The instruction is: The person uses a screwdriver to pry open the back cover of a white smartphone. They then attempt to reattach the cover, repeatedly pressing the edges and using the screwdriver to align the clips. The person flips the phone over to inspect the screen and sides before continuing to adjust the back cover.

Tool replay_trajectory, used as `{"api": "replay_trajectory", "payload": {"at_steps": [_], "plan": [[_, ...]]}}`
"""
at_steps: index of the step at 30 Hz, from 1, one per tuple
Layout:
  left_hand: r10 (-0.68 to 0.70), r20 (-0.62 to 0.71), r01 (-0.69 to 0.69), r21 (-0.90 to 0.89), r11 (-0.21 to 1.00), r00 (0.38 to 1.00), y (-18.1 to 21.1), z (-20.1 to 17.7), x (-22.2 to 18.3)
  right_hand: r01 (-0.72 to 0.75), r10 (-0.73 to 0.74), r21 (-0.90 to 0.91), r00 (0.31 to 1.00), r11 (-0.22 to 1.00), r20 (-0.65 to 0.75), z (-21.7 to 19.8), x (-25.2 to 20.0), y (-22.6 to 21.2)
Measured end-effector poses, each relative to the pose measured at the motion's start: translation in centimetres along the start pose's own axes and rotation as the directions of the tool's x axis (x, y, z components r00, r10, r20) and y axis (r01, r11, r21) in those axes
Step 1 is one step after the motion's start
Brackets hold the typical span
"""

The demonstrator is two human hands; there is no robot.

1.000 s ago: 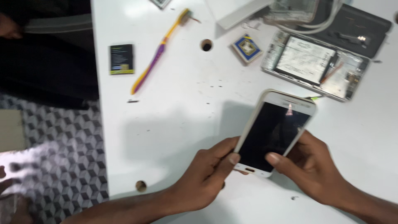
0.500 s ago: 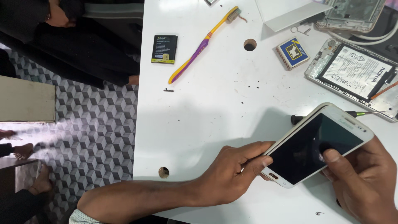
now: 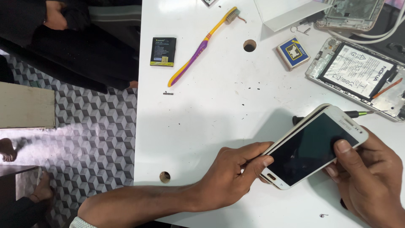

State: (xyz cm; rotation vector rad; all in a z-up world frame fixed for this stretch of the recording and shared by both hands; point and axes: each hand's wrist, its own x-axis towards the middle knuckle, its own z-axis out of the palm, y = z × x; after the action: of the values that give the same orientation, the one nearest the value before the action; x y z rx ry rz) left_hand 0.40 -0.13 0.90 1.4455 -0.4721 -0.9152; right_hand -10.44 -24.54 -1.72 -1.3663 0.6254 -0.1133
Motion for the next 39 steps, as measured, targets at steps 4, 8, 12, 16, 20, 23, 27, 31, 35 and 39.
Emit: {"api": "replay_trajectory", "payload": {"at_steps": [4, 8, 12, 16, 20, 23, 27, 31, 35, 39], "plan": [[-0.126, 0.026, 0.125, 0.030, 0.992, 0.992, 0.3, -0.1, 0.2, 0.001, -0.001, 0.027, 1.000, 1.000, 0.014, -0.2, 0.1, 0.2], [-0.059, 0.035, 0.057, 0.061, 0.997, 0.998, 0.1, -0.2, 0.1, 0.008, -0.008, -0.018, 1.000, 1.000, 0.005, -0.3, 0.1, 0.3], [0.113, 0.056, -0.113, -0.013, 0.994, 0.992, -0.2, -0.2, -0.1, 0.041, -0.040, -0.067, 0.999, 0.997, 0.015, -0.2, -0.1, 0.2], [0.031, 0.033, -0.031, -0.012, 0.999, 0.999, -0.3, 0.1, 0.0, 0.044, -0.042, -0.135, 0.999, 0.990, 0.017, 0.1, -0.3, -0.4], [-0.039, -0.020, 0.040, 0.055, 0.998, 0.999, -0.1, 0.2, 0.1, 0.071, -0.067, -0.061, 0.995, 0.996, 0.073, 0.6, -0.1, -0.7], [0.122, -0.037, -0.120, 0.066, 0.991, 0.992, 0.0, 0.4, 0.3, 0.081, -0.081, 0.007, 0.991, 0.997, 0.107, 0.6, 0.1, -0.5], [-0.271, -0.054, 0.270, -0.015, 0.963, 0.961, 0.2, 0.3, 0.3, 0.117, -0.122, 0.035, 0.976, 0.992, 0.180, 0.5, 0.3, -0.5], [-0.302, -0.070, 0.296, -0.091, 0.951, 0.951, 0.3, 0.4, 0.4, 0.062, -0.051, -0.068, 0.987, 0.996, 0.155, 0.6, 0.4, -0.9], [-0.292, -0.091, 0.292, -0.017, 0.956, 0.952, 0.4, 0.5, 0.7, 0.081, -0.061, -0.132, 0.987, 0.988, 0.150, 0.7, 0.6, -1.1], [-0.250, -0.082, 0.257, 0.081, 0.963, 0.965, 0.9, 0.6, 0.8, 0.062, -0.044, -0.135, 0.990, 0.989, 0.135, 0.8, 0.7, -1.3]]}}
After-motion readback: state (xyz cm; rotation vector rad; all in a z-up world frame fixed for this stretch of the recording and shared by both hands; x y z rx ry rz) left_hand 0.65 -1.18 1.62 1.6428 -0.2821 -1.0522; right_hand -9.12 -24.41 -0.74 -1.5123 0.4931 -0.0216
